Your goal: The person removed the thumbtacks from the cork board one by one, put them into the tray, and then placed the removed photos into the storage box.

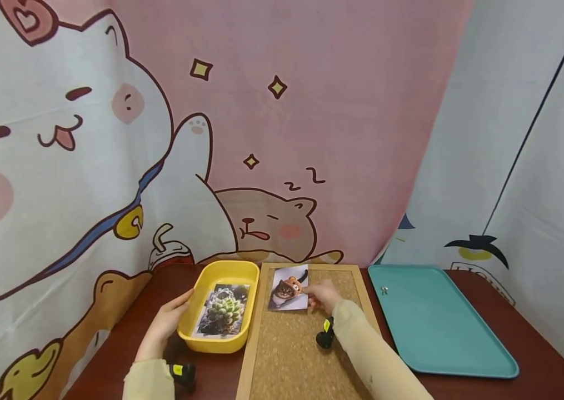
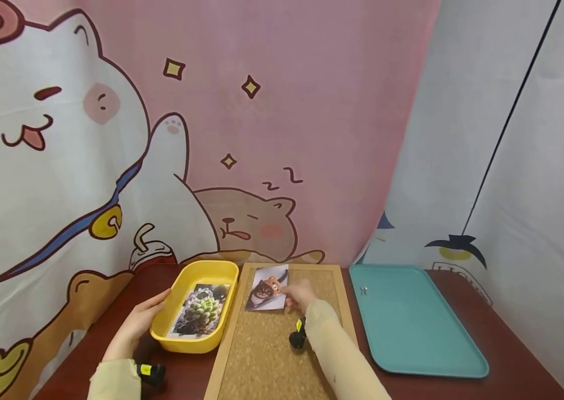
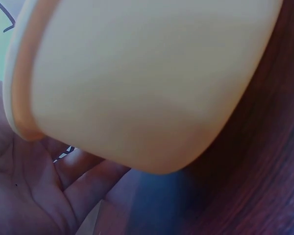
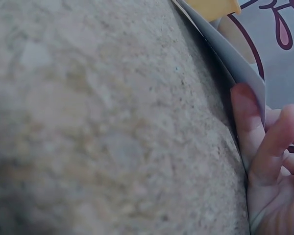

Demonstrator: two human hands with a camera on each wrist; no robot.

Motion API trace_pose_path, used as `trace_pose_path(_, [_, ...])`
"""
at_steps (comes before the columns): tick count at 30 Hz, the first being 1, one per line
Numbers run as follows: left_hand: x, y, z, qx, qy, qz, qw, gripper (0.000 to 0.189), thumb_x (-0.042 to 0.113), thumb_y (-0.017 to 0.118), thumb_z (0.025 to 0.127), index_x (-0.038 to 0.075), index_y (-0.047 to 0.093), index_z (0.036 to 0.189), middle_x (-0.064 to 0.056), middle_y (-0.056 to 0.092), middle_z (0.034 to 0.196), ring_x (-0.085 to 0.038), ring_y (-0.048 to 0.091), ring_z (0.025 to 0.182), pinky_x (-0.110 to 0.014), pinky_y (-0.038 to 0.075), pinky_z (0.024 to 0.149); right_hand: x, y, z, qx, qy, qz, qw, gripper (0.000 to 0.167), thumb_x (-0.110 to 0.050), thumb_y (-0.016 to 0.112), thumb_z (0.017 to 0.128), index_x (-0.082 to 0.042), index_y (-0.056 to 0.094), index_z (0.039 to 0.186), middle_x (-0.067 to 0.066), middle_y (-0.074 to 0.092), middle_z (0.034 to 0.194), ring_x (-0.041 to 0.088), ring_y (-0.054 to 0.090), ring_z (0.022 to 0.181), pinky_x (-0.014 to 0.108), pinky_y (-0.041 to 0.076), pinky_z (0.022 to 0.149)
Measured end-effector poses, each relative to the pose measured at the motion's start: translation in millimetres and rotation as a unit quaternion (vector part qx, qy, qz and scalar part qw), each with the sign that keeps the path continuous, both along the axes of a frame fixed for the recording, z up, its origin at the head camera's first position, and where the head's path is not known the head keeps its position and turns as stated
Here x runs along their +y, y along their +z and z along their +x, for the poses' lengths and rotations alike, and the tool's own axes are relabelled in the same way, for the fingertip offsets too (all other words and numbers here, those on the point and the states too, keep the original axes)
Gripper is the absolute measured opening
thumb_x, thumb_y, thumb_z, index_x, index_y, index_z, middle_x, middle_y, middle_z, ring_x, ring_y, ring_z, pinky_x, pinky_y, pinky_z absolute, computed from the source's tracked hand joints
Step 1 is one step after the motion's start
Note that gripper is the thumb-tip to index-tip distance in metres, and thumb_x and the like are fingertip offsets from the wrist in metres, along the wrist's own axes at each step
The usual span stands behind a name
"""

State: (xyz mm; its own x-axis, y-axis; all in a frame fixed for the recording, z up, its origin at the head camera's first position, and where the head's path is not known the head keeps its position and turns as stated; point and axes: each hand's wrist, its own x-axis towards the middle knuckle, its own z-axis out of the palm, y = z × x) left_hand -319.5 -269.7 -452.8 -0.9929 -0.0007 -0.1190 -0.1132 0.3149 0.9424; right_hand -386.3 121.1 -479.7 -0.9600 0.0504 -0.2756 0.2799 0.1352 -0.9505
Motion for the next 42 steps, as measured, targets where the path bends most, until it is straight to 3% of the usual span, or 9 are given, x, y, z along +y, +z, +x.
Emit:
trace_pose_path(18, [4.1, -0.4, -4.9, 0.011, 0.011, 0.002, 0.9999, 0.045, 0.017, 0.043, 0.103, 0.006, 0.042, 0.146, -0.026, 0.036, 0.148, -0.042, 0.037, 0.133, -0.055, 0.032, 0.106, 7.7, 7.8, 1.6, -0.004, -0.003, -0.052, 0.9986, 0.016, -0.004, 0.064, 0.090, 0.009, 0.061, 0.099, 0.003, 0.054, 0.064, 0.007, 0.051, 0.047, 0.018, 0.046, 0.045])
trace_pose_path(27, [4.5, -4.2, -7.1, 0.024, 0.007, 0.015, 0.9996, 0.044, 0.011, 0.043, 0.101, 0.002, 0.044, 0.144, -0.027, 0.038, 0.146, -0.042, 0.039, 0.132, -0.054, 0.034, 0.105, 13.7, 4.5, 1.1, 0.007, 0.000, -0.080, 0.9968, 0.012, -0.003, 0.063, 0.090, 0.008, 0.060, 0.095, 0.005, 0.054, 0.067, 0.009, 0.052, 0.050, 0.020, 0.049, 0.047])
trace_pose_path(42, [-2.3, -6.7, -0.1, 0.015, 0.015, 0.014, 0.9997, 0.044, 0.015, 0.044, 0.102, 0.005, 0.044, 0.145, -0.026, 0.037, 0.147, -0.043, 0.039, 0.132, -0.055, 0.035, 0.105, 8.9, 2.5, 9.0, 0.012, 0.028, -0.080, 0.9963, 0.015, -0.007, 0.063, 0.091, 0.006, 0.061, 0.098, 0.004, 0.057, 0.068, 0.010, 0.056, 0.053, 0.023, 0.052, 0.051])
